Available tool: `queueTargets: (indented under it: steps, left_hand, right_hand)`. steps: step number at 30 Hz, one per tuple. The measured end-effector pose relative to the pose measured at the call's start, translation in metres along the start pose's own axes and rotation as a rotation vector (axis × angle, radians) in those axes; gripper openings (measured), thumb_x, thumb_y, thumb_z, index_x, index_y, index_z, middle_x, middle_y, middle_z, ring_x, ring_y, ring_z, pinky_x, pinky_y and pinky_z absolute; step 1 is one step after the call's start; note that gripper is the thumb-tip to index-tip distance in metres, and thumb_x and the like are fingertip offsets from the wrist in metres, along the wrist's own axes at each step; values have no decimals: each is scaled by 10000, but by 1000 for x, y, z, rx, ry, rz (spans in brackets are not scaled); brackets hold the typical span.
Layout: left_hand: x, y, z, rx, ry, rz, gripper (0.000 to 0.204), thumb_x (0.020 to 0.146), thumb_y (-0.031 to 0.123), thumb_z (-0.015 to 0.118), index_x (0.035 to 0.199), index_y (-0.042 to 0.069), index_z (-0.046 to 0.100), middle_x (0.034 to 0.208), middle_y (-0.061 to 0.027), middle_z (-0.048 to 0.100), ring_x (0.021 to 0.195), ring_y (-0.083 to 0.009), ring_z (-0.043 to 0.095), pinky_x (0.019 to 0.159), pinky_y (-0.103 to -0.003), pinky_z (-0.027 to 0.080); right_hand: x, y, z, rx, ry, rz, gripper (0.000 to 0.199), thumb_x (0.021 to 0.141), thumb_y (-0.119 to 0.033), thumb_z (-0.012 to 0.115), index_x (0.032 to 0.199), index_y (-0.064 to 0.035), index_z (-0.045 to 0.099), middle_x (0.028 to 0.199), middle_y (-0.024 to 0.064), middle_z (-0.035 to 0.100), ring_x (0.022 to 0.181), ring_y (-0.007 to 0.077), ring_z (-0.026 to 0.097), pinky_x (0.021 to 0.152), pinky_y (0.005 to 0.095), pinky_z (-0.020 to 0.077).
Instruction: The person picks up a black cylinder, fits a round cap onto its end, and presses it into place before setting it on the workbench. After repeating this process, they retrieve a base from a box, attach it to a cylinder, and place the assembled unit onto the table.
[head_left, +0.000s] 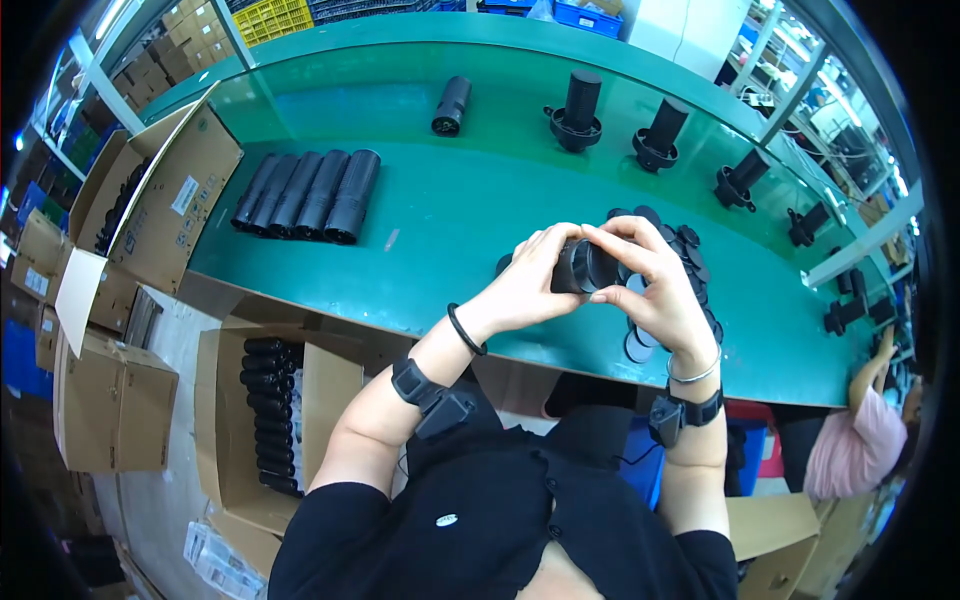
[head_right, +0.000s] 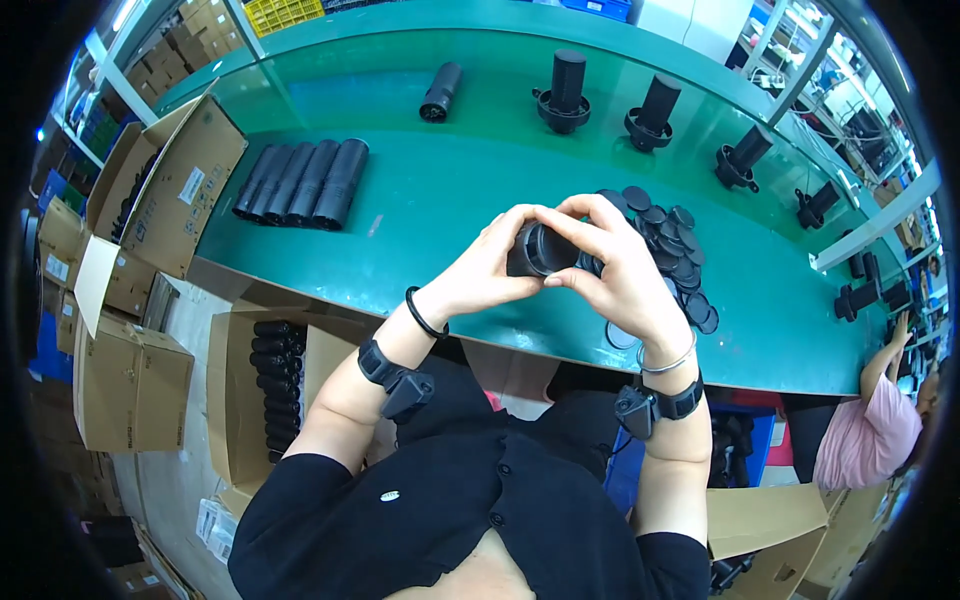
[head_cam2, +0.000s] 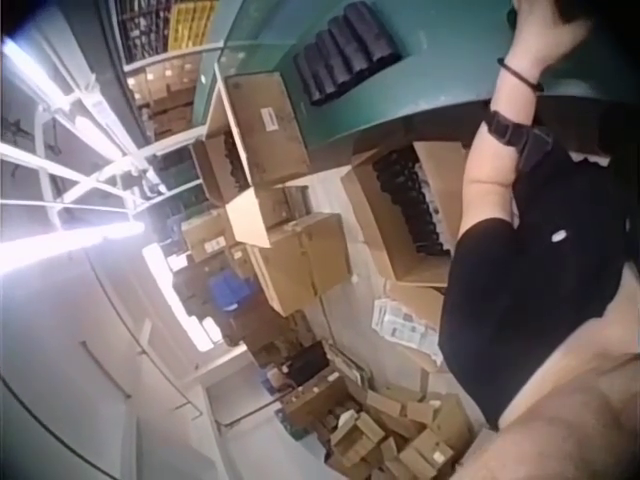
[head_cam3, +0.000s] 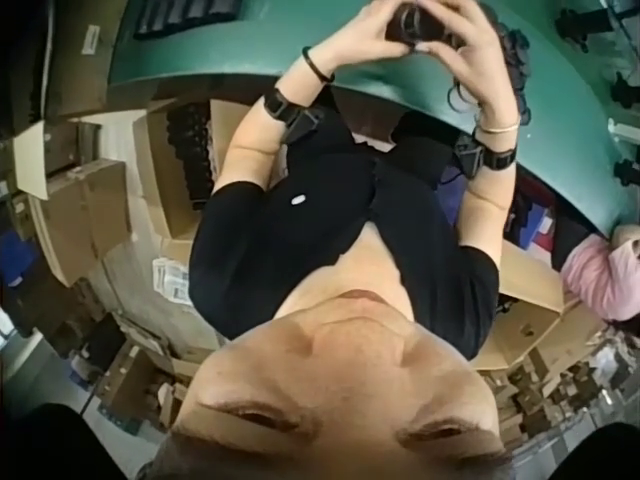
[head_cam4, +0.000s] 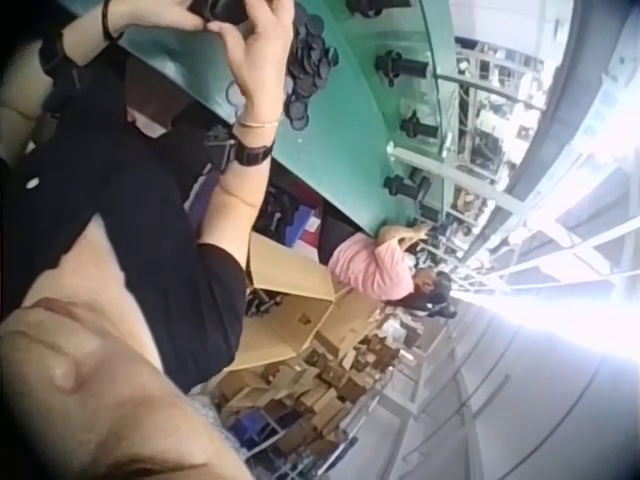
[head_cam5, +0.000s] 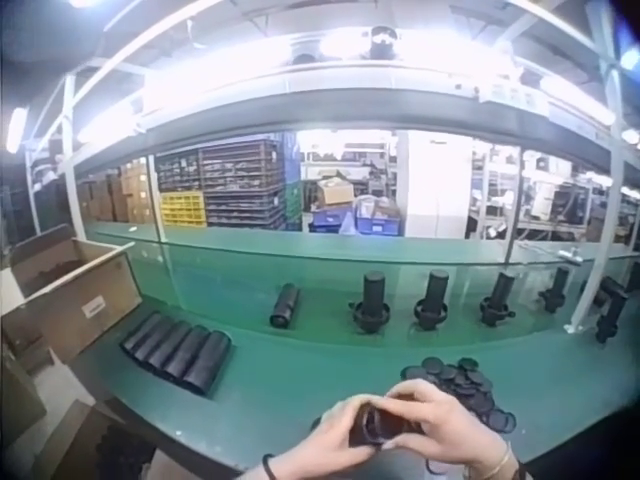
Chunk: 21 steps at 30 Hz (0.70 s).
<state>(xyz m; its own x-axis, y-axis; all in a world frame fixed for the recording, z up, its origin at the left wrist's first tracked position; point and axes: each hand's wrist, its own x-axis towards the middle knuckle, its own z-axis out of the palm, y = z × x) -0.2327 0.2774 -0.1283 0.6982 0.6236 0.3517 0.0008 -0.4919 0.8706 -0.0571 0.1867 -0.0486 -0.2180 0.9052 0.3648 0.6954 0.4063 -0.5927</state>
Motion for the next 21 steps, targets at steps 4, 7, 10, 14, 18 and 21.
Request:
queueTargets:
  steps: [4, 7, 10, 14, 18, 21]
  left_hand:
    - [6, -5, -6, -17, -91, -27, 673, 720, 161, 761, 1307, 68, 445, 1242, -161, 524, 1193, -332, 511, 1023, -435, 388]
    - [9, -11, -4, -35, -92, 36, 676, 718, 165, 764, 1308, 68, 449, 1242, -163, 526, 1198, -336, 510, 1025, -433, 387]
    - [7, -15, -1, -13, -65, 87, 694, 712, 201, 758, 1322, 95, 443, 1251, -156, 519, 1244, -358, 464, 1073, -453, 316]
    - [6, -14, -2, 115, -90, 91, 771, 726, 277, 785, 1375, 74, 420, 1317, -148, 495, 1282, -316, 451, 1094, -442, 322]
    - [8, -7, -5, 72, -116, 63, 774, 736, 370, 769, 1369, 90, 421, 1287, -157, 497, 1267, -341, 442, 1103, -462, 272]
    - [6, -4, -5, 69, -94, 46, 820, 758, 531, 751, 1366, 84, 429, 1283, -164, 499, 1261, -338, 444, 1108, -462, 264]
  right_hand:
    - [6, -2, -2, 91, 18, 60, 708, 576, -33, 841, 1254, -41, 636, 1208, 133, 619, 1115, 288, 596, 976, 360, 467]
    - [4, 3, -1, 14, -18, 24, 694, 567, -28, 845, 1233, -41, 649, 1213, 132, 625, 1124, 292, 602, 977, 363, 473]
    - [4, 3, 1, -7, 6, 42, 675, 562, -29, 851, 1210, -39, 661, 1208, 134, 633, 1125, 295, 610, 970, 358, 483]
    - [4, 1, 2, -63, 39, 47, 650, 563, -29, 852, 1188, -37, 673, 1192, 136, 641, 1103, 290, 622, 952, 347, 493]
    - [2, 3, 4, -37, 75, 92, 650, 565, -20, 844, 1191, -32, 670, 1182, 138, 643, 1090, 289, 627, 944, 344, 498]
    - [3, 0, 6, -83, 65, 106, 622, 606, -61, 843, 1201, -46, 663, 1186, 130, 639, 1107, 301, 615, 950, 364, 498]
